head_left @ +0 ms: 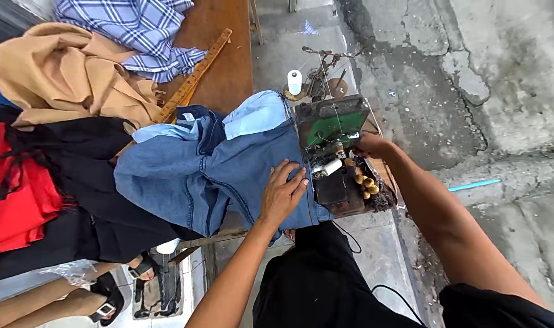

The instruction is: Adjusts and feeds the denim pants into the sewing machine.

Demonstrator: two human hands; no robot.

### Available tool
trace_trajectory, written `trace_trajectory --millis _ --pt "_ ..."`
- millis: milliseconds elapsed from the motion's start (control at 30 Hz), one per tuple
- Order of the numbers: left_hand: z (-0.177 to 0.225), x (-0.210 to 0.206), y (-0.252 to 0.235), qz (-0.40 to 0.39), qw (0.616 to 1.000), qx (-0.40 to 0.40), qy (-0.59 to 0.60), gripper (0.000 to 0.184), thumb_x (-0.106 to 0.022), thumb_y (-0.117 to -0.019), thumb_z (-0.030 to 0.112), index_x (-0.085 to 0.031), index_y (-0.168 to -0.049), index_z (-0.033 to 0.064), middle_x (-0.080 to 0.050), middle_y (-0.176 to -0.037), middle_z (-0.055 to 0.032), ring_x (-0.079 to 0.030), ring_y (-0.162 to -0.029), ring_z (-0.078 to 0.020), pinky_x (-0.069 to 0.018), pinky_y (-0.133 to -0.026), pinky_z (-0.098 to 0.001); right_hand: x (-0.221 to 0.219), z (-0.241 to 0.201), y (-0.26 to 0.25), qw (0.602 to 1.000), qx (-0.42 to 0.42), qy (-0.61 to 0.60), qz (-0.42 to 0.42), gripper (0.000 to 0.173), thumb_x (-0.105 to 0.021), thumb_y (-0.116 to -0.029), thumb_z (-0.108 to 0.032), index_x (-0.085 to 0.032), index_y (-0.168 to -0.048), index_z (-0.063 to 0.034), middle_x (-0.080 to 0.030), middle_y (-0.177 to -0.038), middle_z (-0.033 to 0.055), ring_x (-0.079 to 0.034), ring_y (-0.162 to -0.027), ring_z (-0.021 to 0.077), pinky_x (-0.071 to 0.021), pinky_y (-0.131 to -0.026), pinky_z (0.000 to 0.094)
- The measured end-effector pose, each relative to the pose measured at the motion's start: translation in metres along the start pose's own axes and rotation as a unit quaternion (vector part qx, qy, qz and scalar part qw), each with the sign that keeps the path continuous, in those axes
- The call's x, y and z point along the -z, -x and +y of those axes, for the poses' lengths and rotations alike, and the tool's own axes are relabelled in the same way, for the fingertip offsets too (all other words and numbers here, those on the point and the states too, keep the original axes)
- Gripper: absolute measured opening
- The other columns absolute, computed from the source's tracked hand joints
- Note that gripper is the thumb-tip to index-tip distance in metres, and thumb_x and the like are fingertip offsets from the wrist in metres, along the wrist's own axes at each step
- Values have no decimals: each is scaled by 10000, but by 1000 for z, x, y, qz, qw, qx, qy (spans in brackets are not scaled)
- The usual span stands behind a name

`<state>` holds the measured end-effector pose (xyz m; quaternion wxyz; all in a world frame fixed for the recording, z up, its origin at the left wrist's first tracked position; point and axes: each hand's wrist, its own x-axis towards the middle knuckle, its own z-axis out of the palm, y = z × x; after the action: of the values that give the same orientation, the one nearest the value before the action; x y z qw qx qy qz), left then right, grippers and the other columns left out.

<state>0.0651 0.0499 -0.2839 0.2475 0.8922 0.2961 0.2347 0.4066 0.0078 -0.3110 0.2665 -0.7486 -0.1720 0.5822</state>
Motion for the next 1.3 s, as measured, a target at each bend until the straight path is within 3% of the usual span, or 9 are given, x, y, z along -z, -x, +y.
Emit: trace_trajectory --millis 67,133,267,433,600,900,1100,1200,1300 --pt "3 -1 0 2 1000 5 -2 322 -559 -1049 341 -778 -1211 170 -670 -1368 -70 -511 -1408 -318 -388 -1160 -573 0 8 10 989 104 -91 58 280 -452 -1094 -241 -617 -1249 -76 -676 -928 29 -641 -741 99 -560 -644 313" --pt "4 -2 1 9 1000 12 2 321 -563 -1045 338 -783 -1203 167 -675 -1361 -77 -517 -1403 -323 -387 -1159 -582 1 6 20 961 211 -180 -11 554 -183 -1119 -449 -383 -1562 -182 -588 -1426 58 -615 -1236 212 -541 -984 467" --pt "0 -3 2 7 1000 7 8 318 -578 -1039 340 -780 -1206 160 -669 -1365 -85 -510 -1408 -321 -381 -1163 -577 -7 -14 26 970 174 -160 56 406 -469 -1081 -406 -649 -1236 -78 -711 -990 80 -706 -803 183 -607 -681 384" --pt "-1 0 -1 6 1000 5 3 325 -573 -1038 351 -787 -1192 162 -684 -1338 -94 -524 -1392 -336 -402 -1152 -553 -2 -17 14 988 21 -150 -32 502 -288 -1092 -509 -570 -889 -147 -552 -577 -25 -393 -371 36 -325 -350 182" --pt "-1 0 -3 12 1000 10 18 322 -585 -1033 356 -786 -1195 163 -691 -1319 -114 -538 -1375 -353 -403 -1151 -556 -51 49 42 970 197 -105 96 291 -497 -1082 -192 -645 -1247 -3 -708 -1051 118 -696 -817 182 -611 -747 395" --pt "1 2 -3 11 1000 8 21 325 -603 -1024 352 -792 -1175 134 -692 -1296 -167 -556 -1341 -393 -412 -1135 -562 -100 52 59 846 383 -38 368 183 -638 -974 -68 -723 -1110 22 -692 -942 118 -673 -780 134 -592 -728 291" --pt "7 6 -3 -2 1000 22 0 317 -609 -1018 329 -790 -1182 127 -692 -1309 -156 -560 -1343 -387 -418 -1138 -550 -27 -44 107 709 499 43 496 211 -613 -989 -54 -700 -1141 63 -733 -983 144 -710 -838 146 -604 -766 306" --pt "11 9 -5 -14 999 35 -12 319 -613 -1011 344 -795 -1170 137 -682 -1329 -147 -546 -1361 -374 -431 -1133 -528 -2 -36 87 778 456 -15 432 300 -553 -1044 -167 -671 -1239 28 -729 -1071 126 -697 -897 113 -576 -797 278" --pt "10 9 -7 -15 999 38 -21 318 -607 -1016 358 -799 -1164 152 -677 -1350 -125 -541 -1374 -360 -427 -1138 -540 -8 -12 45 897 396 -52 190 483 -356 -1115 -332 -600 -1394 -22 -643 -1373 117 -620 -1245 150 -500 -1078 374"
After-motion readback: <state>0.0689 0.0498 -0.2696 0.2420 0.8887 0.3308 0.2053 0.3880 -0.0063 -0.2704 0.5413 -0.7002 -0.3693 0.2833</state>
